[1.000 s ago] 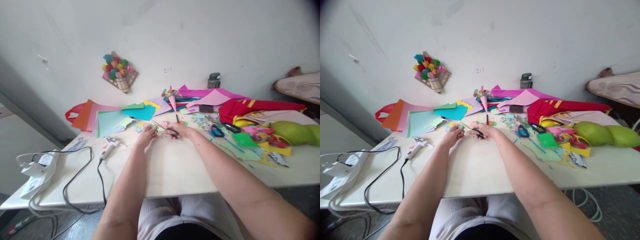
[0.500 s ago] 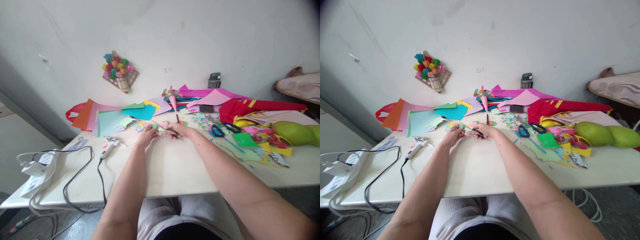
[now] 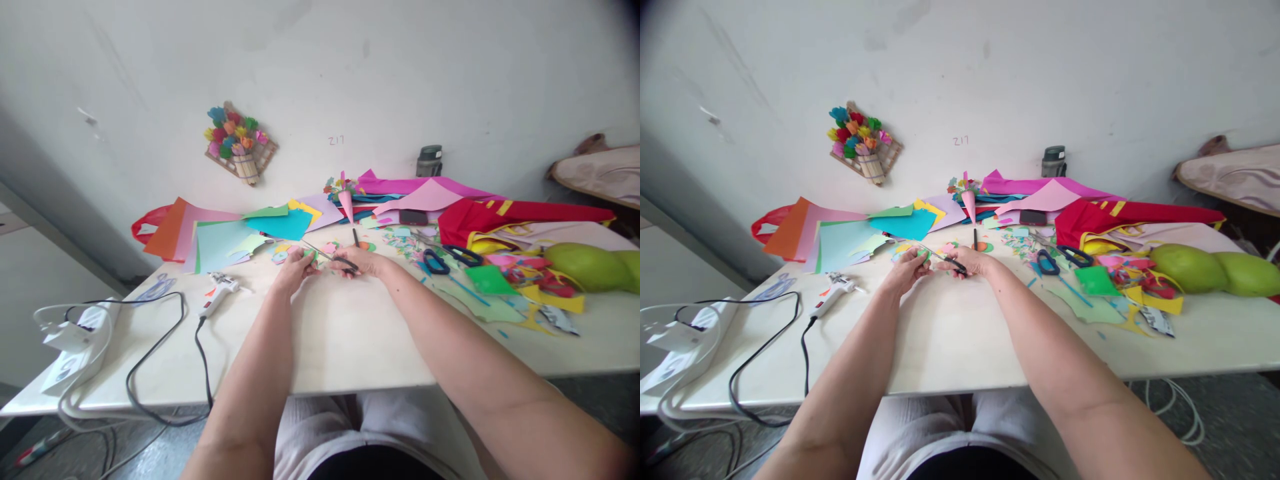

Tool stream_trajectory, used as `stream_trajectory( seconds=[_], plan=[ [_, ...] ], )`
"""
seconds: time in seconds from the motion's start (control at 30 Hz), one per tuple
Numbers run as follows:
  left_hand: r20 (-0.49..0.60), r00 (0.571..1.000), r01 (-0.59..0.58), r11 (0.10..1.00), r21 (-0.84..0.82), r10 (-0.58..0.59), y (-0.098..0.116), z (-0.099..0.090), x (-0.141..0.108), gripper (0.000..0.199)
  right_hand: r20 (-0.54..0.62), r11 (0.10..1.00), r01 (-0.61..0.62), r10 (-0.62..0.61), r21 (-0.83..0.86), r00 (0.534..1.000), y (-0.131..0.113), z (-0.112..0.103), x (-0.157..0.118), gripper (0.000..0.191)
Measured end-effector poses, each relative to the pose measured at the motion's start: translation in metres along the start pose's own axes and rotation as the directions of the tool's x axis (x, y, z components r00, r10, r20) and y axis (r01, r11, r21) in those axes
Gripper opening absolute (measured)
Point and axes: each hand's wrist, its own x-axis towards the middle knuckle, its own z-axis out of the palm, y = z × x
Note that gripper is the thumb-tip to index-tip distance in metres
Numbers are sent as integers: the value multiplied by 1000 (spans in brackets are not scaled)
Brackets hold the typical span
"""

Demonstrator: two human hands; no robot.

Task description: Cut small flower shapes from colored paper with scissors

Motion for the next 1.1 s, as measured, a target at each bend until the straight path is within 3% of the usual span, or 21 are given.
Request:
stream_trajectory(
  seconds=[0.77, 1.1],
  plan=[
    [28, 1000, -4, 1000, -31, 5, 0, -1, 0, 36, -1, 999, -26, 26, -19, 1000, 2, 2, 5, 24],
    [38, 999, 1, 999, -32, 0, 1, -2, 0, 36, -25, 997, -35, 36, 69, 999, -10, 4, -5, 22]
  ],
)
